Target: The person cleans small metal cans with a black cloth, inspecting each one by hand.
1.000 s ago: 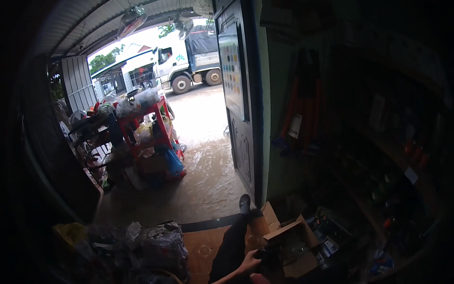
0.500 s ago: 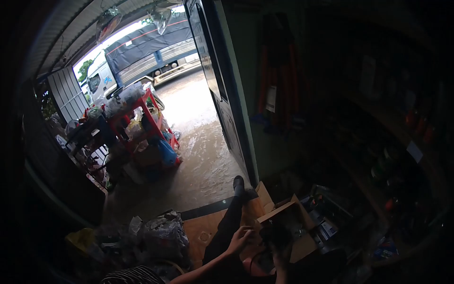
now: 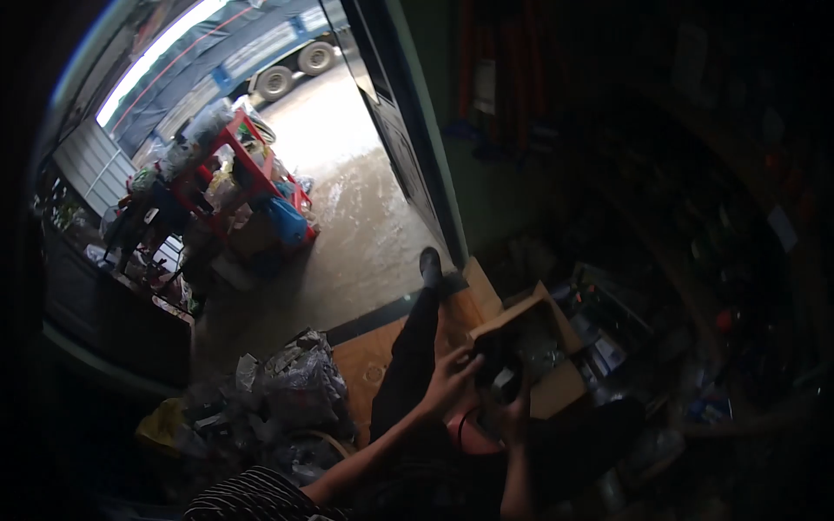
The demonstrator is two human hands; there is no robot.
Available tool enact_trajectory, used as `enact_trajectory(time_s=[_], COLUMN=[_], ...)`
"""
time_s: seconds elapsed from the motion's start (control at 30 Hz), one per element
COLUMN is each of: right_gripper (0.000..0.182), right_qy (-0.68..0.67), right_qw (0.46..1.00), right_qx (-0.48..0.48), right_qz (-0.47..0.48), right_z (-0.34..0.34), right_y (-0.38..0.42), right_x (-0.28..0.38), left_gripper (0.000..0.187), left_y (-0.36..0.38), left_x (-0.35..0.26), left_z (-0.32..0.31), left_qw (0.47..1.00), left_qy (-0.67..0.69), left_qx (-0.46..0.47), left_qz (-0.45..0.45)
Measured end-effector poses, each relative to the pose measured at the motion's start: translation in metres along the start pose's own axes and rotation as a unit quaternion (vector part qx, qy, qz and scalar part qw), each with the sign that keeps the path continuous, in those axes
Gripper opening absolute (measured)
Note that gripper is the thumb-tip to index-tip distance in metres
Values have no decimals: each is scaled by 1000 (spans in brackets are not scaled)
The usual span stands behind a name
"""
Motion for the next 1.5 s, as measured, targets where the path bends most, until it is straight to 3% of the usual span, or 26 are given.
enact_trajectory(time_s=[0.07, 0.13, 0.2, 0.27, 0.33, 0.4, 0.47, 0.53, 0.57, 0.6, 0.67, 0.73, 0.77, 0.83, 0.93, 1.0, 1.03, 1.07, 1.1, 1.13, 1.2, 1.27, 1.3, 1.4, 1.43, 1.5], right_gripper=[95, 93, 90, 89, 88, 81, 68, 50, 42, 39, 33, 31, 32, 40, 55, 51, 46, 43, 43, 44, 49, 73, 79, 90, 87, 72], right_qy=[73, 138, 157, 177, 187, 137, 151, 203, 209, 162, 63, 125, 233, 287, 164, 114, -85, -25, 7, 41, 100, 329, 327, 312, 302, 207], right_qw=[997, 990, 987, 984, 980, 989, 983, 972, 969, 979, 994, 988, 963, 946, 984, 991, 988, 982, 978, 972, 993, 931, 933, 936, 945, 977], right_qx=[-28, -30, -2, -22, -21, -40, 7, 96, 122, 110, 84, 76, 84, 90, 40, -39, -126, -183, -206, -232, -57, 136, 113, 98, 88, 36], right_qz=[11, 19, 14, -4, -67, 46, 103, 67, 57, 49, 23, 56, 102, 119, 61, 60, 0, -44, -32, -19, 37, 84, 100, 128, 82, 19], right_z=[14, 13, 16, 18, 15, 15, 4, -14, -19, -16, -14, -16, -21, -23, -4, 16, 25, 47, 50, 53, 21, -32, -43, -40, -32, -17], right_y=[4, 3, 4, 1, 4, 4, 1, -4, -5, -4, 6, 12, 16, 21, 15, 15, 18, 25, 27, 30, 23, 13, 10, 3, 2, 2], right_x=[1, 44, 64, 72, 78, 59, 66, 94, 99, 95, 80, 72, 72, 66, 59, 70, 75, 64, 70, 79, 96, 116, 112, 94, 91, 81], left_gripper=[34, 34, 39, 40, 41, 40, 36, 32, 31, 31, 38, 52, 56, 48, 37, 32, 36, 40, 47, 54, 60, 63, 63, 56, 59, 61], left_y=[-8, -11, -11, -2, 21, 45, 63, 49, 37, 25, 16, 13, 9, 18, 12, 4, 4, 6, 6, 5, 9, 10, 15, 15, 18, 29], left_x=[-15, -33, -50, -75, -96, -120, -152, -124, -113, -108, -94, -71, -38, -31, -18, -2, -2, -4, -10, 1, 4, 12, 4, -26, -44, -47], left_z=[8, 12, 19, 27, 25, 12, -18, -3, 7, 17, 20, 4, -3, -13, -16, -10, -8, -6, -2, 1, -1, -11, -14, -12, -13, -10], left_qw=[998, 977, 954, 951, 959, 945, 879, 929, 965, 973, 986, 981, 972, 960, 909, 877, 871, 865, 875, 886, 924, 939, 961, 983, 986, 974], left_qy=[31, 212, 295, 301, 237, 114, -30, -61, 5, 26, 33, 98, 162, 256, 410, 471, 478, 484, 468, 453, 364, 321, 243, 156, 141, 156], left_qx=[57, 12, 48, 58, 118, 255, 386, 257, 169, 88, 13, 94, 150, 115, 75, 35, 26, 17, -19, 5, 23, 7, 13, 85, 91, 158], left_qz=[2, 24, 19, -27, -101, -172, -279, -258, -203, -211, -164, -140, -78, -20, 33, 90, 111, 132, 123, 104, 113, 121, 129, 42, 8, 50])
Point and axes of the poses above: each hand's wrist, its own y-axis away from the middle knuckle, its own z-axis out of the back of the hand, x = y × z, the point moved 8 cm from there along -y, towards the middle knuckle, and after that the axes turned 3 degrees about x, right-handed, at the moved point
